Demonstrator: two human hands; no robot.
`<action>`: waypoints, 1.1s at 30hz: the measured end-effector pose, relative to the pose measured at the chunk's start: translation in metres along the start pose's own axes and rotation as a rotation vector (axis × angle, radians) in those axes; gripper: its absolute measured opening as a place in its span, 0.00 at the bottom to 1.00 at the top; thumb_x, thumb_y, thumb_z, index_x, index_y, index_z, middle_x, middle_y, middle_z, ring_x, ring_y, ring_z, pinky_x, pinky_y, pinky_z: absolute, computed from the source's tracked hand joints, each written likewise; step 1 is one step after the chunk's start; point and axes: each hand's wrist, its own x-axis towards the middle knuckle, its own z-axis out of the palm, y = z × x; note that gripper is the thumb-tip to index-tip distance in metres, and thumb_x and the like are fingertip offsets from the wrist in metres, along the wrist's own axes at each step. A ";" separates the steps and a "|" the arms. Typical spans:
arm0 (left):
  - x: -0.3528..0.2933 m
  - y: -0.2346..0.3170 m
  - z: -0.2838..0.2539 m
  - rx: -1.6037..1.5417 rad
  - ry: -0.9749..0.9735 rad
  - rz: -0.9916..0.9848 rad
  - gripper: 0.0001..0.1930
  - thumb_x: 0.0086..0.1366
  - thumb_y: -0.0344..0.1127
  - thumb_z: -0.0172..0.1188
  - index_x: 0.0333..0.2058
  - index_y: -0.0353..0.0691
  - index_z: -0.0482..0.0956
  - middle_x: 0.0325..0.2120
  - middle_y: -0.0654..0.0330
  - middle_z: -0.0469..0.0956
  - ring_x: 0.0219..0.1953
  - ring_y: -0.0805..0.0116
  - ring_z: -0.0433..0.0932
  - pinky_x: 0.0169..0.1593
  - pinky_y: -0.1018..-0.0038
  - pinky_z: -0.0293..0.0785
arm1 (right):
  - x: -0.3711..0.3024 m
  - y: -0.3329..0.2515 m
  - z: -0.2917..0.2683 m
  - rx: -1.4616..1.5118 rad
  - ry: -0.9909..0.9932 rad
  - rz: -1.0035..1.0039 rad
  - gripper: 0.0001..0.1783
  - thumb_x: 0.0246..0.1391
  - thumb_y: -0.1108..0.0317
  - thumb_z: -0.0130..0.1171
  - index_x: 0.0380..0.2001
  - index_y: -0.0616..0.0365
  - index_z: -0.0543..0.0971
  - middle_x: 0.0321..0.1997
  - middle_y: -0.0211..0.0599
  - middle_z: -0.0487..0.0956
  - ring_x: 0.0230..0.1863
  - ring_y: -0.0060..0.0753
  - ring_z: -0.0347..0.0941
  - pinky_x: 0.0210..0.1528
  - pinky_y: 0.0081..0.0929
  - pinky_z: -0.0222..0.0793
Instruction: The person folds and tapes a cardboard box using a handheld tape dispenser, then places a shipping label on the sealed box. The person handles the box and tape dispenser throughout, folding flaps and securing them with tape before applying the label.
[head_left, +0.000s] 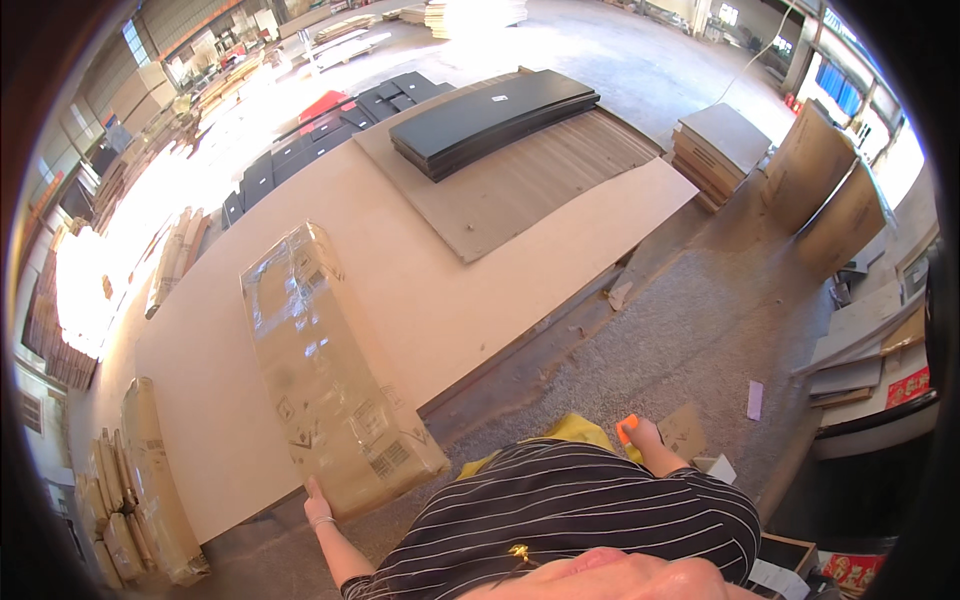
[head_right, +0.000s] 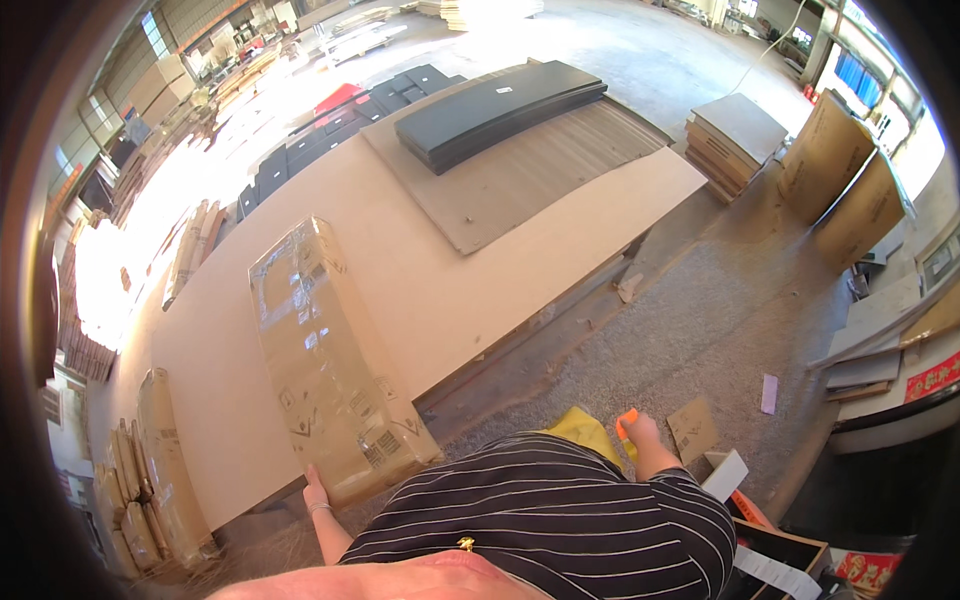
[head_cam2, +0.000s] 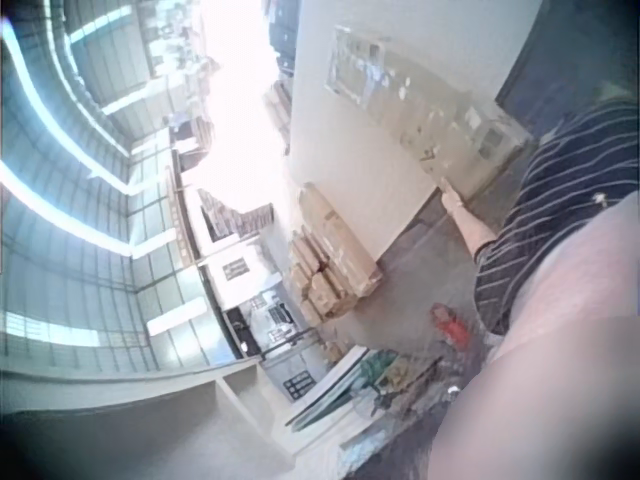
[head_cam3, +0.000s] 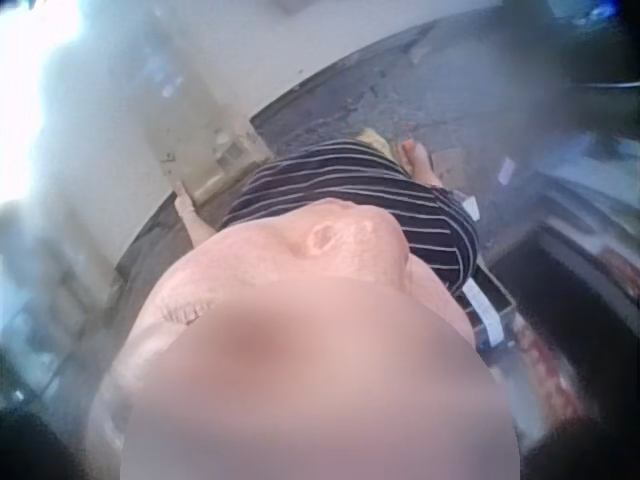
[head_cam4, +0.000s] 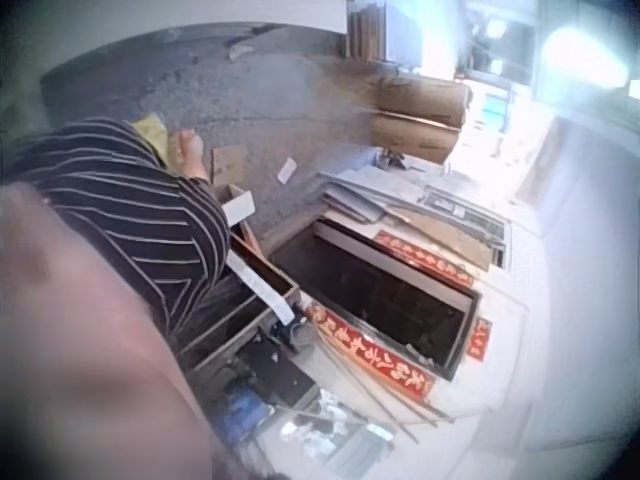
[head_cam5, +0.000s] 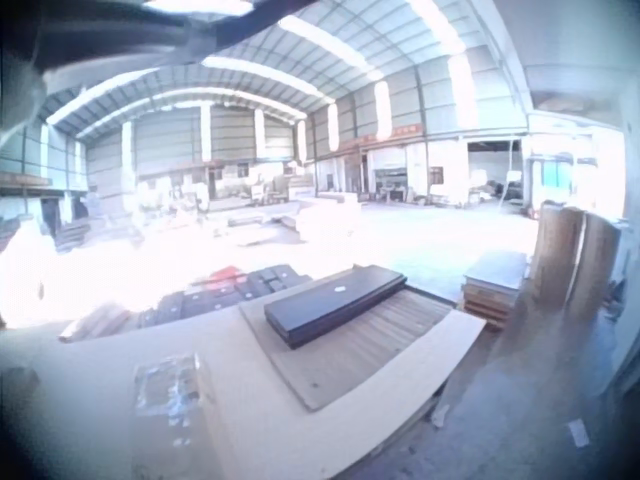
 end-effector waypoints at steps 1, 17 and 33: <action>-0.006 0.005 -0.001 0.067 0.054 -0.060 0.44 0.63 0.71 0.36 0.41 0.26 0.79 0.39 0.41 0.79 0.47 0.46 0.77 0.50 0.58 0.70 | 0.004 0.009 0.000 0.047 0.006 0.001 0.33 0.47 0.44 0.59 0.45 0.64 0.77 0.44 0.54 0.79 0.48 0.53 0.75 0.49 0.43 0.70; -0.157 0.168 0.159 0.309 0.731 0.611 0.27 0.60 0.37 0.53 0.58 0.36 0.63 0.60 0.42 0.59 0.60 0.45 0.61 0.63 0.56 0.56 | 0.167 0.009 -0.133 0.344 0.107 -0.057 0.34 0.50 0.49 0.62 0.56 0.57 0.69 0.49 0.52 0.77 0.52 0.51 0.73 0.53 0.41 0.68; -0.156 0.526 0.415 -1.283 -0.863 -0.455 0.23 0.65 0.42 0.54 0.53 0.36 0.61 0.45 0.48 0.72 0.49 0.53 0.71 0.50 0.55 0.72 | 0.341 -0.045 -0.243 0.935 0.694 0.221 0.31 0.54 0.59 0.61 0.56 0.64 0.66 0.51 0.49 0.75 0.48 0.48 0.74 0.51 0.39 0.69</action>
